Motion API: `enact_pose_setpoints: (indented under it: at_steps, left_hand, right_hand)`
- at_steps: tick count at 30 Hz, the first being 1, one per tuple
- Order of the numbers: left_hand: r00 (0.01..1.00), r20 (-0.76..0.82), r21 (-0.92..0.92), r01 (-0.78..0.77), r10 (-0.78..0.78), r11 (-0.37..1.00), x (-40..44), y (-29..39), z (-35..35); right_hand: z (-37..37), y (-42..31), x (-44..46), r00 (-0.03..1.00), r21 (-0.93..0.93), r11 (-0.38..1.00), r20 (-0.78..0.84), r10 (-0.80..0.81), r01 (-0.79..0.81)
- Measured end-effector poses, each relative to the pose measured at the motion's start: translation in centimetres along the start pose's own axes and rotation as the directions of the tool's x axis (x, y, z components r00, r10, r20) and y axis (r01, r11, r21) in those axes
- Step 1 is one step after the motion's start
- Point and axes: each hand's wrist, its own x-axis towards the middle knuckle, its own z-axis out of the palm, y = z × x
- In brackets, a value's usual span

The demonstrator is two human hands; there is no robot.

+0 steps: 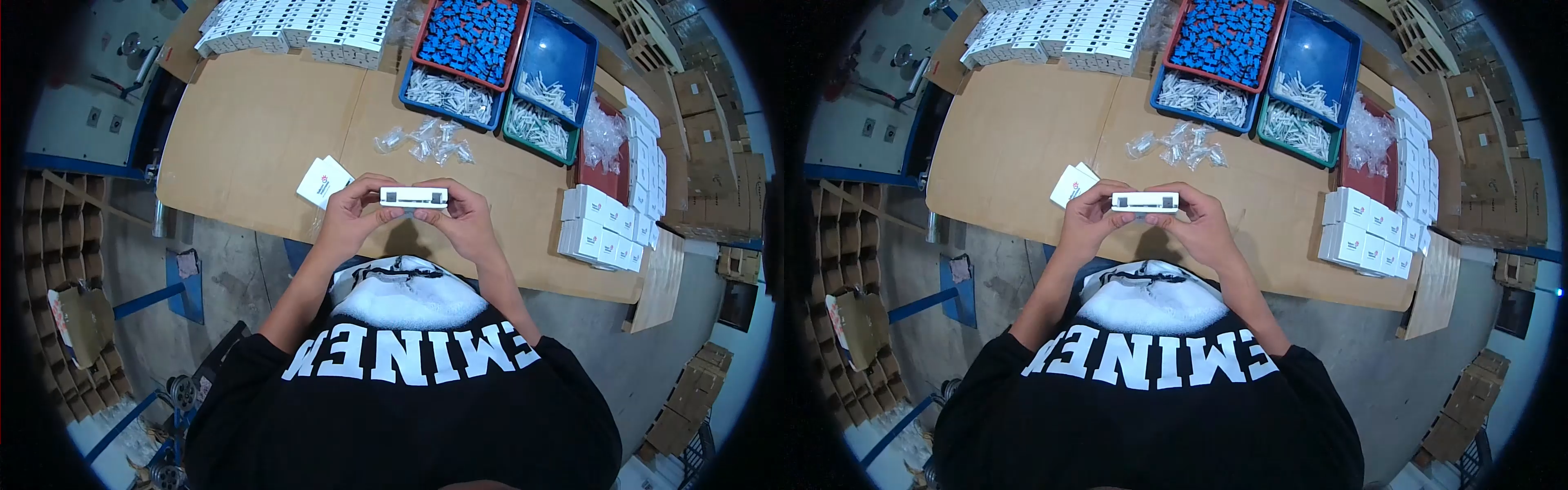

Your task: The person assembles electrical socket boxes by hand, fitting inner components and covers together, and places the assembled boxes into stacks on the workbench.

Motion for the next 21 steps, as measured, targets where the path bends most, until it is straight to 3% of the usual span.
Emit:
enact_pose_setpoints:
  at_steps: [4, 19, 21]
  left_hand:
    - [1.000, -0.002, 0.022, -0.017, 0.017, 1.000, 0.1, -0.1, 0.3]
    - [0.999, 0.016, 0.056, 0.029, -0.030, 0.998, 0.3, -0.7, 0.9]
    - [1.000, -0.010, 0.133, 0.020, -0.019, 0.991, 0.4, -0.8, 0.9]
  right_hand:
    - [-0.4, -0.1, 0.0, 1.000, -0.132, 0.991, -0.007, -0.026, 0.025]
    - [-1.3, 1.2, -0.5, 0.999, -0.103, 0.995, -0.048, 0.004, -0.009]
    - [-1.4, 1.7, -0.5, 0.998, -0.072, 0.997, -0.055, 0.020, -0.024]
